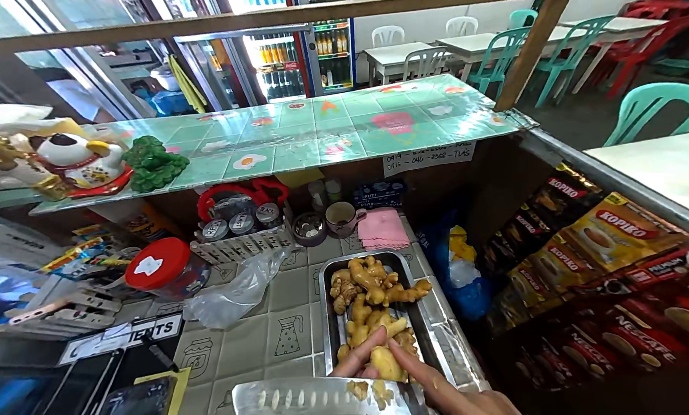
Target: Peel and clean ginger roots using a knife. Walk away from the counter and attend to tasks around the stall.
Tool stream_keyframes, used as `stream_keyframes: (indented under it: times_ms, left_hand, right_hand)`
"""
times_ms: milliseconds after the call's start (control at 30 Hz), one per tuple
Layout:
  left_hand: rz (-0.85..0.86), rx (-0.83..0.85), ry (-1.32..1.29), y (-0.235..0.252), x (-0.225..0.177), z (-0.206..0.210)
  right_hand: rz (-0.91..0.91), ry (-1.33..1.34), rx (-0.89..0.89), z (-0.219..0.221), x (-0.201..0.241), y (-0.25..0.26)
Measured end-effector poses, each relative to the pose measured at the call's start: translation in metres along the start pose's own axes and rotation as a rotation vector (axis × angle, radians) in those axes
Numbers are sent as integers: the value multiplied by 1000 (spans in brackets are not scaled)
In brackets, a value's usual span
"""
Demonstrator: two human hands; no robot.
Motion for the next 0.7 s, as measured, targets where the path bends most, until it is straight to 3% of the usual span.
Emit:
stream_keyframes:
  times_ms: [267,700]
  left_hand:
    - [25,-5,-15,0,3,-4]
    - [77,-102,-72,-8,-1,4]
  right_hand:
    - [-34,-87,-48,-2,-4,-1]
    - [-54,168,30,0,-14,1]
Point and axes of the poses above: each hand's wrist, its own y-axis towards the middle knuckle, its own z-axis out of the palm, x = y × z, the point moved 1 cm from there along y, towards the middle knuckle, and after that the axes turned 13 degrees about -y, right-handed, at the moved point
